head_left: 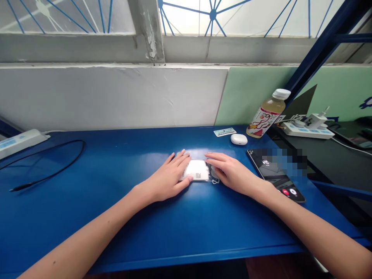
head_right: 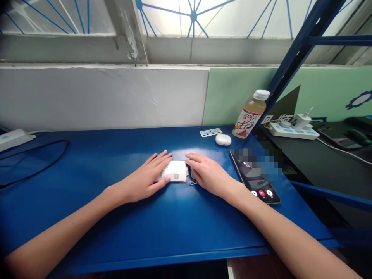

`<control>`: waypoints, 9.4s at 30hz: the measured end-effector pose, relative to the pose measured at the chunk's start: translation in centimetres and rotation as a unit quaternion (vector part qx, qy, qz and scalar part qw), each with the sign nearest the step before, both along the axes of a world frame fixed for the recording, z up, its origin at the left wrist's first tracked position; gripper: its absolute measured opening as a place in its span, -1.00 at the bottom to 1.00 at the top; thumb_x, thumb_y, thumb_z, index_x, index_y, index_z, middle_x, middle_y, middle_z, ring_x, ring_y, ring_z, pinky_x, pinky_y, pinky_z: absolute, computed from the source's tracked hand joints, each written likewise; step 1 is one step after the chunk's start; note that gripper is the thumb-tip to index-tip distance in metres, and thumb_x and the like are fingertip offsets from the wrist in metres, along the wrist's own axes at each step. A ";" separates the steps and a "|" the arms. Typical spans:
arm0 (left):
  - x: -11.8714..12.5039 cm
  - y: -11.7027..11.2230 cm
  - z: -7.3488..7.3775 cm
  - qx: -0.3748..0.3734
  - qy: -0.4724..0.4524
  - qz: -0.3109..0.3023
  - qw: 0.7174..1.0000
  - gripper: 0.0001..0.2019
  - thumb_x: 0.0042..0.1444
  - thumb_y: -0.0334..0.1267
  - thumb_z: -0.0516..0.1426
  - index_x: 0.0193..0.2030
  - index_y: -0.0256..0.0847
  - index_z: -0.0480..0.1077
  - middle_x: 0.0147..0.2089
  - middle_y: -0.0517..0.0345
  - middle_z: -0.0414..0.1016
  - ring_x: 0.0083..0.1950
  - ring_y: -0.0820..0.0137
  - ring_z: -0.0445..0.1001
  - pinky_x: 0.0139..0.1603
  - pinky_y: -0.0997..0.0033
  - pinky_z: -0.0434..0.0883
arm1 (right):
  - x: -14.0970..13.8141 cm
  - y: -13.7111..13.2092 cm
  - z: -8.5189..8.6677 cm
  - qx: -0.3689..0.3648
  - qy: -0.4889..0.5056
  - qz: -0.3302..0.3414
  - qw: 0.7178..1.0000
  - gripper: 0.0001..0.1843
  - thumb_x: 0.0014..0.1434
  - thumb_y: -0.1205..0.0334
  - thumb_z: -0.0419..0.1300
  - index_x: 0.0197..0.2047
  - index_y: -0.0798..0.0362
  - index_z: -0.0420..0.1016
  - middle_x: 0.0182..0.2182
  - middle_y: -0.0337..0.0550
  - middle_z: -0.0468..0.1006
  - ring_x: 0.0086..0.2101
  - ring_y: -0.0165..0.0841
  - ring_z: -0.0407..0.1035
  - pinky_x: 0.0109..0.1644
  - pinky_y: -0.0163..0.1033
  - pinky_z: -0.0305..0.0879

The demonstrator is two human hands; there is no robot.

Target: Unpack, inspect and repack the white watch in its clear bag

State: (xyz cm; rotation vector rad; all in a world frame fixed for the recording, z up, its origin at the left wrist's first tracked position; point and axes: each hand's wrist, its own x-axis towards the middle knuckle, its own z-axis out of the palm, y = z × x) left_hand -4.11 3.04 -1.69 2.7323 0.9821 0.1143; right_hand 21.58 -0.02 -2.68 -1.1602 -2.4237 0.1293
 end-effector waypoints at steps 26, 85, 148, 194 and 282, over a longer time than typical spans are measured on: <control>0.3 0.0 -0.7 0.063 -0.084 -0.016 0.994 -0.45 0.33 0.07 0.02 0.26 -0.33 0.18 0.33 -0.27 0.26 0.49 0.05 -0.05 0.40 -0.06 0.12 | -0.6 -0.6 0.6 0.006 0.001 -0.013 1.000 -0.78 0.28 0.17 0.19 -0.06 0.04 0.57 0.08 0.08 0.47 0.03 -0.08 0.35 0.05 0.05 0.40; 0.1 -0.1 0.0 0.059 -0.236 0.100 0.965 -0.11 0.23 0.03 0.16 0.49 -0.06 -0.33 0.50 -0.17 -0.10 0.47 0.00 0.00 0.37 -0.09 0.16 | 1.0 0.0 2.8 0.150 0.092 -0.109 0.978 -0.73 0.36 0.28 0.02 0.08 0.08 0.41 -0.07 0.07 0.57 -0.05 -0.10 0.42 0.05 0.04 0.37; 3.6 -2.7 2.4 -0.586 -0.529 0.119 0.602 -0.63 0.30 -0.08 0.14 0.00 -0.41 0.44 -0.20 -0.11 0.60 -0.28 0.29 0.60 -0.19 0.31 0.50 | -7.7 5.0 5.1 -0.436 0.706 0.005 0.558 -0.73 0.05 0.05 0.40 -0.42 0.06 0.50 -0.49 -0.29 0.53 -0.41 -0.44 0.47 -0.30 -0.37 0.40; 2.9 -2.9 3.2 -0.474 -0.406 0.074 0.778 -0.76 0.28 -0.13 0.14 -0.15 -0.29 0.49 -0.27 -0.02 0.62 -0.21 0.24 0.59 -0.10 0.26 0.49 | -8.2 3.2 6.0 -0.403 0.525 0.074 0.746 -0.73 0.23 -0.01 0.22 -0.11 -0.03 0.53 -0.39 -0.17 0.65 -0.46 -0.33 0.53 -0.54 -0.34 0.38; 0.3 0.1 -0.4 0.097 -0.118 -0.001 0.988 -0.56 0.32 -0.05 0.08 0.21 -0.27 0.28 0.17 -0.18 0.40 0.13 0.06 0.41 0.07 0.02 0.43 | 1.8 0.0 1.6 -0.054 0.022 0.023 0.998 -0.62 0.28 0.25 0.18 0.15 -0.08 0.51 0.17 -0.06 0.49 0.11 -0.12 0.42 0.16 0.00 0.40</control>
